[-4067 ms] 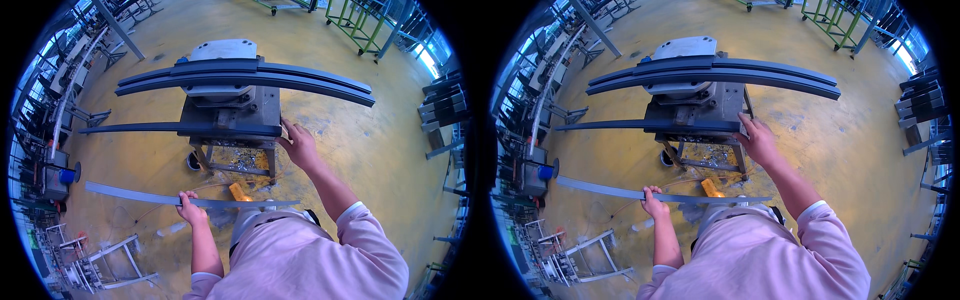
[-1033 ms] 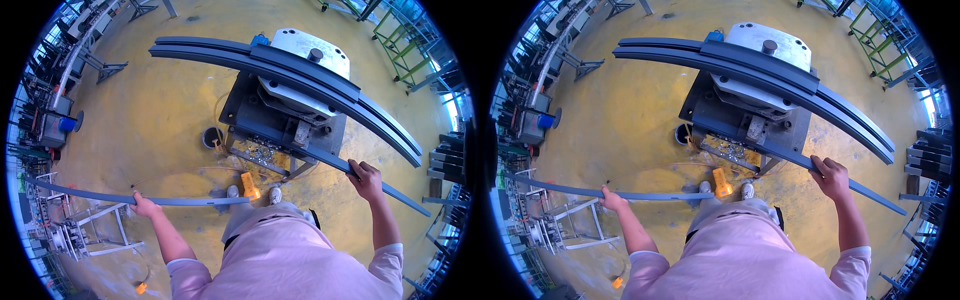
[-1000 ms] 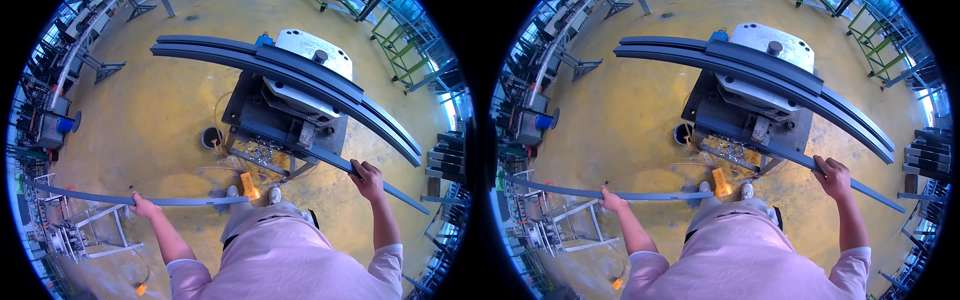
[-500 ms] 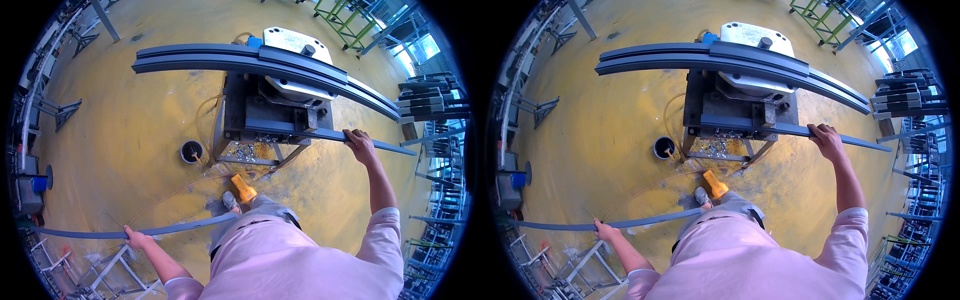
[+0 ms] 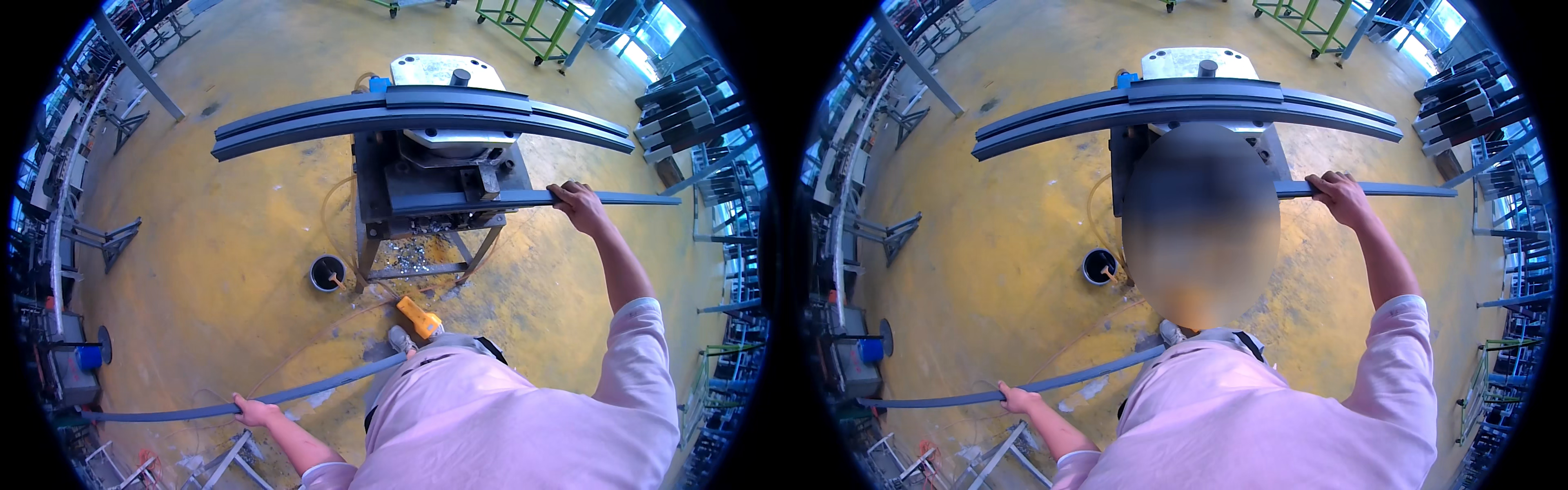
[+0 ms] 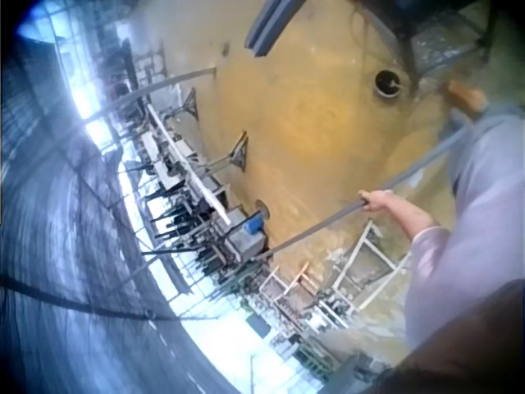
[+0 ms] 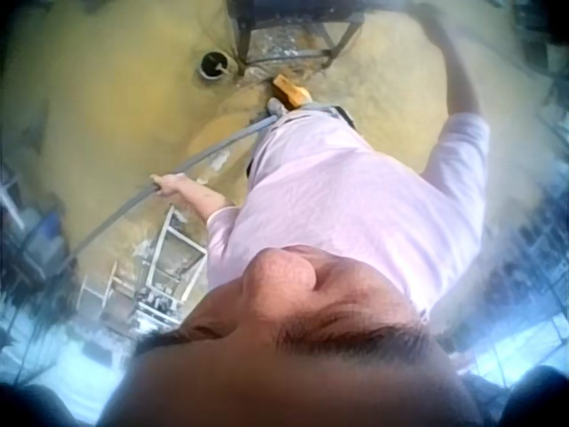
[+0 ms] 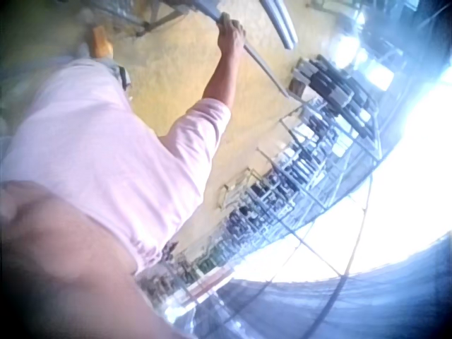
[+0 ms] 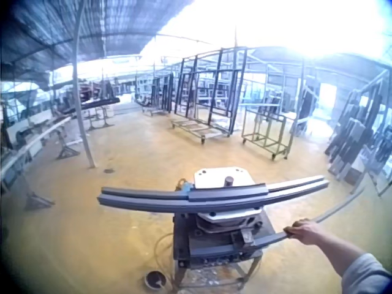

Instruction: The person picks up several long metal bars from the floor and carries them to a workbench. They then place the bars onto a metalworking machine, aligning them for processing. Finally, the person picks up a black cable from the floor.

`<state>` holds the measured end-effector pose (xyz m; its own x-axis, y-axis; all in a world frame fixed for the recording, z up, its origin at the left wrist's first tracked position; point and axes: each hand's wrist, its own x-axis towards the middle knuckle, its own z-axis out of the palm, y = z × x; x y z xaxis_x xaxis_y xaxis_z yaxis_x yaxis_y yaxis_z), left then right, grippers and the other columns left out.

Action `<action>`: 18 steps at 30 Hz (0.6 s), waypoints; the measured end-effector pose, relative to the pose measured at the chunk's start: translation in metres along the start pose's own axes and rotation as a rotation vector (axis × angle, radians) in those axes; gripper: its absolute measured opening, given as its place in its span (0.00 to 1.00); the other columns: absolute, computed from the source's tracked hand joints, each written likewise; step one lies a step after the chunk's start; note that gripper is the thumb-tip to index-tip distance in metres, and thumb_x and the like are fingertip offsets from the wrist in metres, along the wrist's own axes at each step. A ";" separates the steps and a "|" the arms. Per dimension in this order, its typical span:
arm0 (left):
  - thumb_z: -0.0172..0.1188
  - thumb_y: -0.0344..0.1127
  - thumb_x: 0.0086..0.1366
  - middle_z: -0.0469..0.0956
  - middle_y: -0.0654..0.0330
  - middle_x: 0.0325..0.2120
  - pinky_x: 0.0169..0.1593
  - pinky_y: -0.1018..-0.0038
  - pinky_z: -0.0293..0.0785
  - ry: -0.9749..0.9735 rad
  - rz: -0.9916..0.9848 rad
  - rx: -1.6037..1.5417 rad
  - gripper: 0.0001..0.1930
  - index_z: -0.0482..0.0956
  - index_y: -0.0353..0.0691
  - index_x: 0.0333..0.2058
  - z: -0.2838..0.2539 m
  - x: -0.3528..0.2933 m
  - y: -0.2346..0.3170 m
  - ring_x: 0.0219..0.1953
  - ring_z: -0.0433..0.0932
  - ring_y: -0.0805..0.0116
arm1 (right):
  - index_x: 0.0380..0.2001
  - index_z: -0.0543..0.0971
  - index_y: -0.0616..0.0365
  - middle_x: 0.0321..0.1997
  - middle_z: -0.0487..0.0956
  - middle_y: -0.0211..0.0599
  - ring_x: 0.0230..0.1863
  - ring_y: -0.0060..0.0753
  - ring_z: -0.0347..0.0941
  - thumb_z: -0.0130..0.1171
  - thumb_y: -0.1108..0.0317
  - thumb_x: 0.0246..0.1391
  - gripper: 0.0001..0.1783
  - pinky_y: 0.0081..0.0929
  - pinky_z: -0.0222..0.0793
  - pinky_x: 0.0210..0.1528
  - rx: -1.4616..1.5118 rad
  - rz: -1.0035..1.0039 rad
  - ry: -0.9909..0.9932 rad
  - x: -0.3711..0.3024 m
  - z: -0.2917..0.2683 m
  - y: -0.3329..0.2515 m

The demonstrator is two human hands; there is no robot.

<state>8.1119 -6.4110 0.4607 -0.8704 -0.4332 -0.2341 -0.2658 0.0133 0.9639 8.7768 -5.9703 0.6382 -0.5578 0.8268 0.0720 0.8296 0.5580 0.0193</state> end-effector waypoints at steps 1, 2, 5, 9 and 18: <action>0.66 0.44 0.63 0.73 0.49 0.53 0.54 0.56 0.72 0.001 -0.005 0.004 0.27 0.70 0.35 0.54 -0.002 0.001 -0.003 0.51 0.74 0.53 | 0.56 0.77 0.43 0.37 0.77 0.34 0.42 0.42 0.74 0.60 0.59 0.58 0.21 0.40 0.65 0.47 0.000 -0.007 0.013 0.000 0.001 0.000; 0.66 0.44 0.63 0.73 0.49 0.53 0.54 0.56 0.71 0.001 -0.011 0.007 0.26 0.70 0.35 0.54 -0.006 0.002 -0.008 0.51 0.74 0.53 | 0.55 0.77 0.44 0.37 0.77 0.34 0.42 0.42 0.74 0.60 0.59 0.58 0.21 0.40 0.65 0.47 -0.004 -0.003 0.013 0.000 0.002 0.001; 0.65 0.44 0.63 0.73 0.50 0.53 0.54 0.56 0.71 0.011 -0.025 -0.011 0.26 0.70 0.36 0.54 -0.012 -0.004 -0.004 0.51 0.73 0.54 | 0.55 0.77 0.44 0.36 0.77 0.34 0.42 0.42 0.74 0.60 0.58 0.57 0.21 0.40 0.65 0.47 -0.004 0.010 0.021 0.003 -0.002 -0.004; 0.65 0.44 0.63 0.74 0.50 0.53 0.54 0.57 0.71 0.020 -0.033 -0.042 0.25 0.71 0.37 0.54 -0.011 -0.021 0.002 0.51 0.73 0.55 | 0.54 0.77 0.44 0.36 0.77 0.33 0.42 0.42 0.74 0.60 0.58 0.57 0.21 0.41 0.64 0.47 0.006 0.012 0.022 -0.001 -0.003 -0.004; 0.67 0.41 0.63 0.77 0.52 0.49 0.53 0.61 0.73 0.030 -0.035 -0.014 0.22 0.75 0.34 0.50 -0.002 -0.003 -0.031 0.47 0.76 0.56 | 0.57 0.77 0.40 0.41 0.79 0.33 0.47 0.43 0.74 0.59 0.55 0.58 0.23 0.40 0.66 0.54 0.011 0.069 -0.013 -0.004 -0.008 -0.002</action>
<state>8.1238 -6.4120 0.4323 -0.8475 -0.4604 -0.2644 -0.2902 -0.0152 0.9568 8.7781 -5.9755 0.6454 -0.5001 0.8639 0.0599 0.8656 0.5008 0.0038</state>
